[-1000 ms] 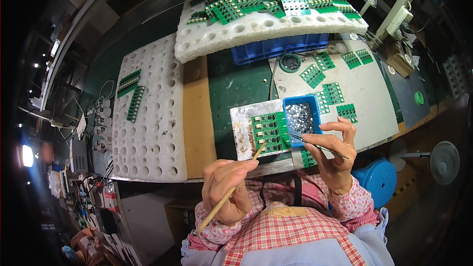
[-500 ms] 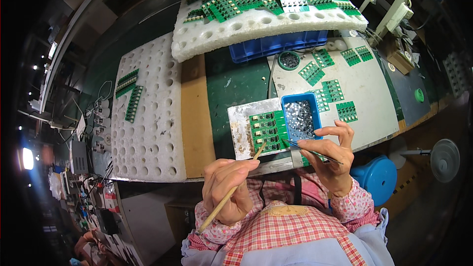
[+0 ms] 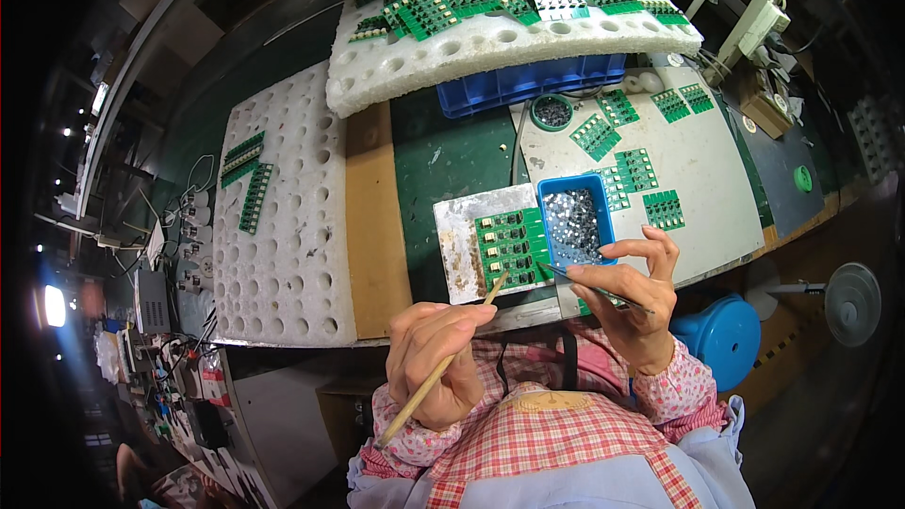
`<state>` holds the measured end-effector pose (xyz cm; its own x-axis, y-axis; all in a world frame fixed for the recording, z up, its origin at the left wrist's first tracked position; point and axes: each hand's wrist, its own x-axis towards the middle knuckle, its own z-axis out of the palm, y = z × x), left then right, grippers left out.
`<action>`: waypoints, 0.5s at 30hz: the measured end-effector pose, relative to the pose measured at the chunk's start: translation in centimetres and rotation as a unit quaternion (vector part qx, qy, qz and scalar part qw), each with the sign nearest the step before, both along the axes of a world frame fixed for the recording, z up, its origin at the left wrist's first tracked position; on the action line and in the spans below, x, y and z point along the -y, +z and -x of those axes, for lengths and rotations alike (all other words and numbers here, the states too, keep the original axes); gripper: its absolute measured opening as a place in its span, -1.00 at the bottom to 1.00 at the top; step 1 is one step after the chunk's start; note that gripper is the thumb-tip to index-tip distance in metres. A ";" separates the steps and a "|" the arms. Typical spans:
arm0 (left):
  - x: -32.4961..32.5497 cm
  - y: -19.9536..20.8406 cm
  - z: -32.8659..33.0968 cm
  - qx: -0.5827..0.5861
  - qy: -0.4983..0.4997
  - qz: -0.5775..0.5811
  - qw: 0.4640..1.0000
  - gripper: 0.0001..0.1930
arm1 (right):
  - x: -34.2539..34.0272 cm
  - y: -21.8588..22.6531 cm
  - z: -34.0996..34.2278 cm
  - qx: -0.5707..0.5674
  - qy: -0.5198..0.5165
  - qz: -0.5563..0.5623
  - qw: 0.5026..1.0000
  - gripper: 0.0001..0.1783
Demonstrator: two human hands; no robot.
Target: The person places small LED components from a parts container onto circuit boards using tweezers, then secures them with a wooden stick.
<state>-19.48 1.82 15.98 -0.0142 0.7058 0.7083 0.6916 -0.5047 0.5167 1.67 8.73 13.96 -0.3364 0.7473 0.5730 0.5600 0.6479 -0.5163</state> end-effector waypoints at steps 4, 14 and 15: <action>0.1 0.1 0.0 0.000 -0.001 -0.001 1.000 -0.89 | 0.0 0.1 -0.2 -0.021 -0.009 -0.002 1.000 -0.68; -0.2 -0.1 -0.1 0.002 -0.008 -0.007 1.000 -0.88 | 0.5 0.1 -0.9 -0.027 -0.017 0.010 0.999 -0.69; -0.2 -0.1 -0.2 0.002 -0.009 -0.007 1.000 -0.88 | 0.5 0.1 -0.9 -0.027 -0.018 0.011 0.999 -0.69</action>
<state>-19.32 2.01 15.86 -0.0045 0.6962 0.7179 0.6810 -0.5235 0.5120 2.60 8.23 14.04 -0.2783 0.7703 0.5738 0.5530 0.6169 -0.5600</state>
